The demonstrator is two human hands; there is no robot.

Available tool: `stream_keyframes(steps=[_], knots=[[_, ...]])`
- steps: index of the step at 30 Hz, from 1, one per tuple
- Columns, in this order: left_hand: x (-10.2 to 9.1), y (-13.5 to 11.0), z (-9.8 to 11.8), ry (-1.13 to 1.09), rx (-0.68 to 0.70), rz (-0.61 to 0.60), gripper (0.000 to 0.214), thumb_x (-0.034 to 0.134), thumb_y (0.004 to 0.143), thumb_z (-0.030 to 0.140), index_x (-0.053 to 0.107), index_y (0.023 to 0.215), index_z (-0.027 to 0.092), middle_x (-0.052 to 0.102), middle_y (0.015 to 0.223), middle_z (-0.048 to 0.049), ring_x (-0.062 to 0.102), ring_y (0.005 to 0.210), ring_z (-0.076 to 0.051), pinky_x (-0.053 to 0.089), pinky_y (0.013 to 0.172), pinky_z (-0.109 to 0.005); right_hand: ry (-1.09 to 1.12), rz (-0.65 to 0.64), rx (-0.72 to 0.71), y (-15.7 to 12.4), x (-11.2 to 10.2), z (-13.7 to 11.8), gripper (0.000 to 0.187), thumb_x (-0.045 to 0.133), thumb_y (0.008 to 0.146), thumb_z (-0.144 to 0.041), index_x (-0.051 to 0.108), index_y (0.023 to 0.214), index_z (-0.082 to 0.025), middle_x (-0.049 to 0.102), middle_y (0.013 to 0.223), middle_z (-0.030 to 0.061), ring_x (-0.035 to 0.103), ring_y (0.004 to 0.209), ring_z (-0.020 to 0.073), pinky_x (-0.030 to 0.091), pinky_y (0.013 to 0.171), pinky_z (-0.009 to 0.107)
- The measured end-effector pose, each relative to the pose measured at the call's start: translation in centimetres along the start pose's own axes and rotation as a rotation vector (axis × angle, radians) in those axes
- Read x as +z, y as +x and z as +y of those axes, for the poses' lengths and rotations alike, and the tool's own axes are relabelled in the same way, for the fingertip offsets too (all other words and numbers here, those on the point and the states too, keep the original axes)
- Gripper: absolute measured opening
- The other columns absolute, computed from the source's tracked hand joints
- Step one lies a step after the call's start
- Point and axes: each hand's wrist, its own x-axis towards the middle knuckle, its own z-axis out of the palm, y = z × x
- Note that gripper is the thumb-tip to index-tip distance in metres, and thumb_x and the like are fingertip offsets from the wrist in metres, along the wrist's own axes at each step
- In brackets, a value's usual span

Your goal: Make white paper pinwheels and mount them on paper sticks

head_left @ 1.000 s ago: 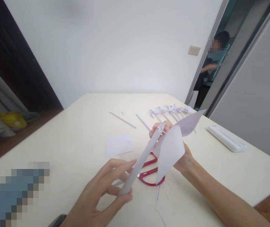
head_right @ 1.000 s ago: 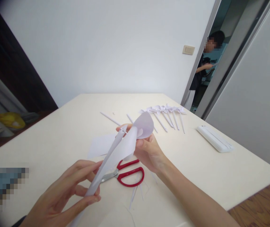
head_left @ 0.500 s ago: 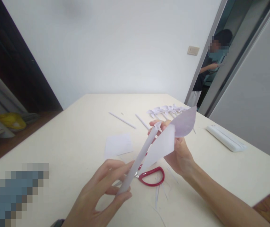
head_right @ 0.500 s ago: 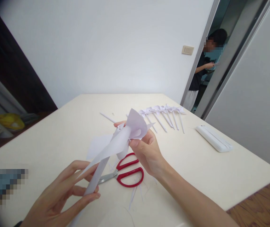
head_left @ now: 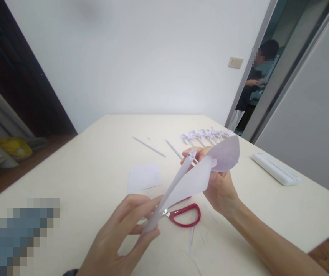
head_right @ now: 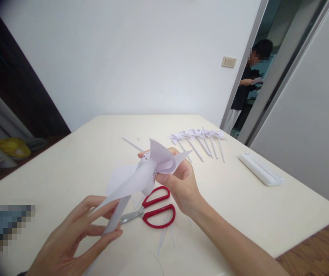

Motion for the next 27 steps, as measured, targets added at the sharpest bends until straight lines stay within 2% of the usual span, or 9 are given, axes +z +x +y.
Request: stream_keyframes(steps=[5, 13, 19, 27], knots=[[-0.16, 0.08, -0.03, 0.043, 0.029, -0.044, 0.051, 0.055, 0.084, 0.018, 0.044, 0.126, 0.044, 0.046, 0.111, 0.0003, 0.054, 0.097, -0.018, 0.06, 0.072, -0.022, -0.013, 0.019, -0.009, 0.02, 0.0, -0.01, 0.021, 0.067, 0.072, -0.037, 0.06, 0.088, -0.024, 0.063, 0.098, 0.0064, 0.055, 0.101, 0.0261, 0.048, 0.076, 0.039], [-0.01, 0.0, -0.13, 0.1, 0.064, -0.014, 0.046, 0.051, 0.086, 0.019, 0.045, 0.127, 0.039, 0.046, 0.112, -0.0024, 0.054, 0.095, -0.019, 0.06, 0.071, -0.024, -0.068, 0.051, -0.005, -0.2, -0.27, -0.05, 0.028, 0.067, 0.071, -0.044, 0.058, 0.089, -0.024, 0.064, 0.091, 0.007, 0.057, 0.098, 0.0274, 0.047, 0.074, 0.04], [-0.37, 0.08, 0.02, 0.209, 0.114, -0.051, 0.053, 0.051, 0.086, 0.015, 0.038, 0.131, 0.04, 0.046, 0.113, -0.0017, 0.054, 0.099, -0.018, 0.058, 0.077, -0.025, -0.08, 0.042, -0.022, -0.21, -0.3, -0.16, 0.03, 0.065, 0.072, -0.045, 0.058, 0.093, -0.024, 0.064, 0.091, 0.0071, 0.057, 0.096, 0.0278, 0.048, 0.072, 0.04], [-0.75, 0.16, -0.32, 0.296, 0.147, -0.055, 0.053, 0.053, 0.085, 0.014, 0.039, 0.129, 0.039, 0.045, 0.112, -0.0016, 0.054, 0.098, -0.018, 0.056, 0.082, -0.028, -0.06, 0.036, -0.037, -0.29, -0.31, -0.39, 0.025, 0.063, 0.073, -0.044, 0.055, 0.087, -0.025, 0.063, 0.091, 0.0069, 0.057, 0.094, 0.0279, 0.047, 0.071, 0.041]])
